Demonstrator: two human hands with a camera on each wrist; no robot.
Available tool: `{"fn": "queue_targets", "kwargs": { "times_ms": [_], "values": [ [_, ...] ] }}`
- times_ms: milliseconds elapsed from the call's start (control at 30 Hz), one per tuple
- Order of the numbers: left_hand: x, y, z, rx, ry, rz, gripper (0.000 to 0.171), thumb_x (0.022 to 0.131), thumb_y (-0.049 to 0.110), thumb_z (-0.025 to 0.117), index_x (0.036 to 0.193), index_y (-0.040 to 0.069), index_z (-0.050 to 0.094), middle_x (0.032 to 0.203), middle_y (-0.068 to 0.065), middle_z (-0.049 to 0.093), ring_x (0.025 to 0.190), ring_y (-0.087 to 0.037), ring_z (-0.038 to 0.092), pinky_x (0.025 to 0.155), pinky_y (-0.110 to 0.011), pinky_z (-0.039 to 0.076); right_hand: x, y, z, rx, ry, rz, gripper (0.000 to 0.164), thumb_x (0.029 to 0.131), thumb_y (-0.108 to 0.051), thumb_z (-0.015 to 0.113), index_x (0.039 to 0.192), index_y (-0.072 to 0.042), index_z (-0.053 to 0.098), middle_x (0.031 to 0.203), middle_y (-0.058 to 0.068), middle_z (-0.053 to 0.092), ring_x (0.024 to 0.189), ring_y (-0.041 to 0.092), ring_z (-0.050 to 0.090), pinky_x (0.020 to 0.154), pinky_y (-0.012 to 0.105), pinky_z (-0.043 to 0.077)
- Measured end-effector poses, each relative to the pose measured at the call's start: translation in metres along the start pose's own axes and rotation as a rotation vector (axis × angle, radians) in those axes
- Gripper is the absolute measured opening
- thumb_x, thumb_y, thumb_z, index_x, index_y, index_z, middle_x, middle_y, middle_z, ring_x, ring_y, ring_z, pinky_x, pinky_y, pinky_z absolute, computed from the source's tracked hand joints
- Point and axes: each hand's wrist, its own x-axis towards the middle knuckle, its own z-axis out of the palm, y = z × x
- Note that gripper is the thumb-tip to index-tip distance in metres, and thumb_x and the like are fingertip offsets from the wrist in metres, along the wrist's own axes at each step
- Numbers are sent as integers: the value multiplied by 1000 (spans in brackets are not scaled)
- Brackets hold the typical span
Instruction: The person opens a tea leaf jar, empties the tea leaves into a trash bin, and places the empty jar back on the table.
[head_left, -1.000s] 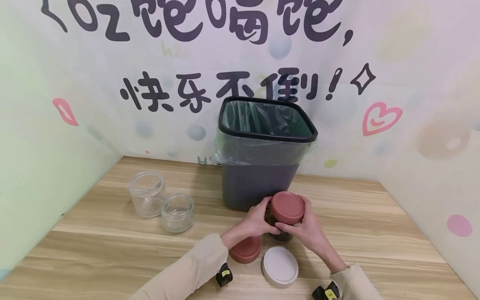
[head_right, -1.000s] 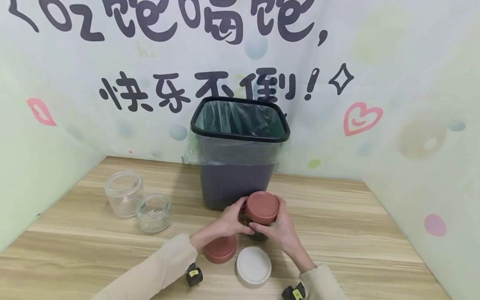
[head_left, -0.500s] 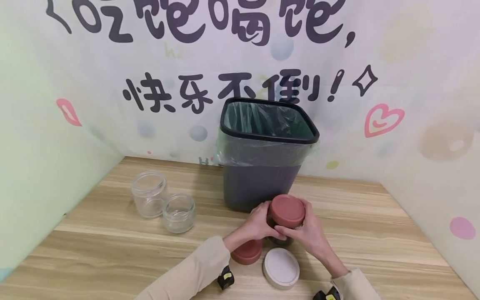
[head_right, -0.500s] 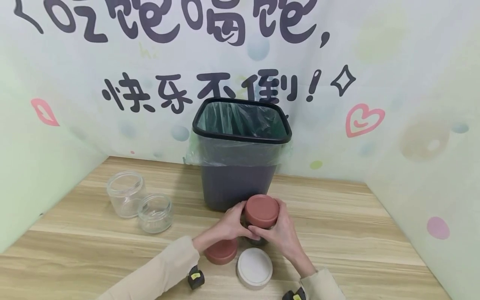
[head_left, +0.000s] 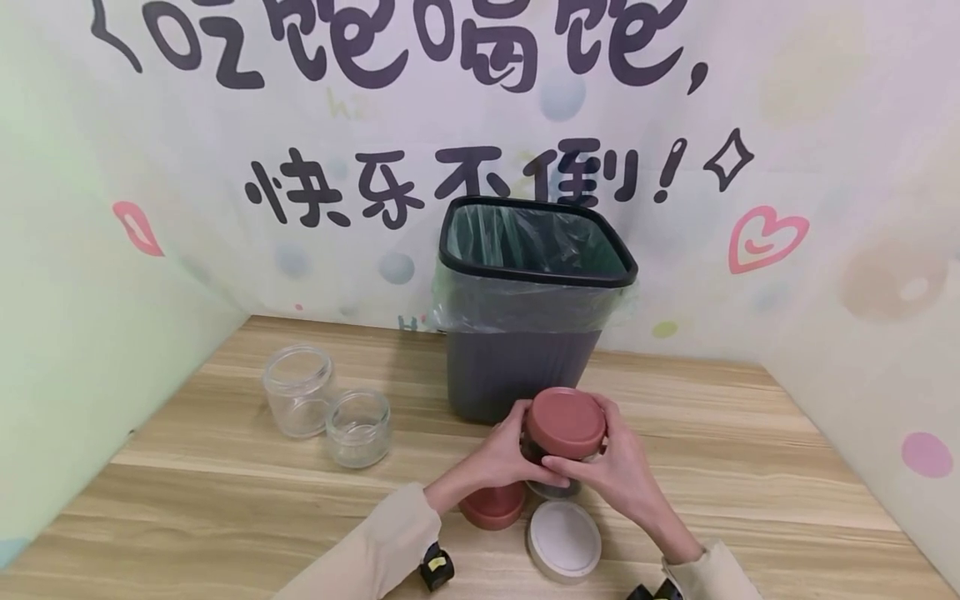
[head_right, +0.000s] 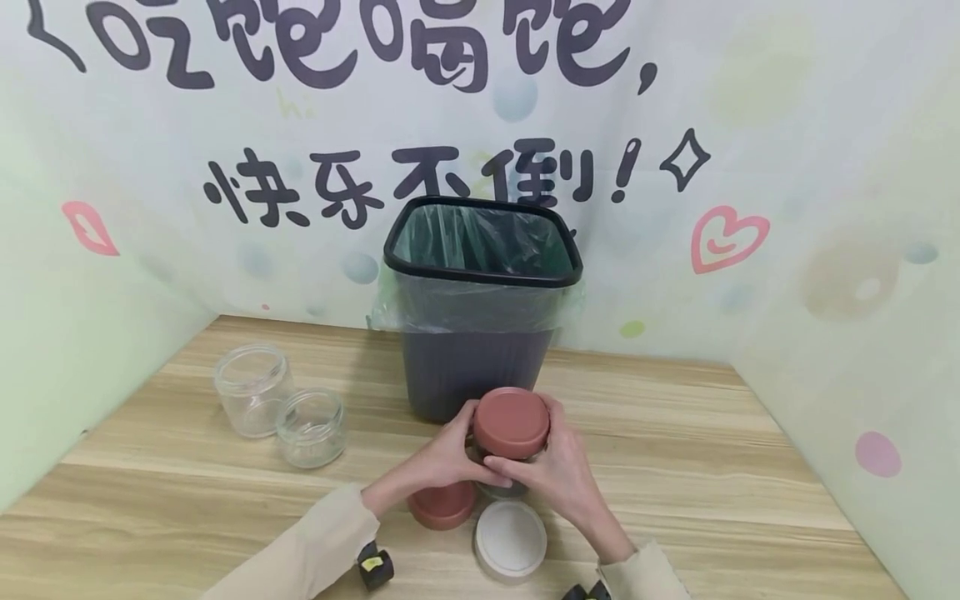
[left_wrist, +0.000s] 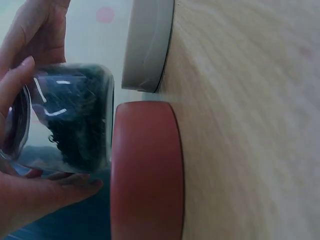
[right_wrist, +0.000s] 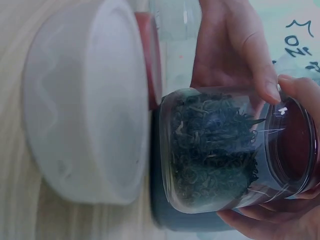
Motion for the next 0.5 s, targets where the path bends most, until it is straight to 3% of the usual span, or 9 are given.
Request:
{"fn": "queue_targets", "kwargs": {
  "times_ms": [267,500],
  "values": [
    [-8,-1,-6,-62,-52,150,93,59,16,83,133,18,26,125,2,43,113,-11,44,98,-34,34,-1,-13,-1,-8,-12,-29,83,61,-37,80,127,-11,37,112,3,57,98,15,55,75,30,49],
    [-19,2,-8,-48,55,112,93,58,16,83,133,18,28,124,3,46,112,-13,46,96,-36,36,0,-22,3,44,-58,-65,83,61,-34,80,128,-11,36,113,3,57,99,15,56,74,30,49]
  ]
}}
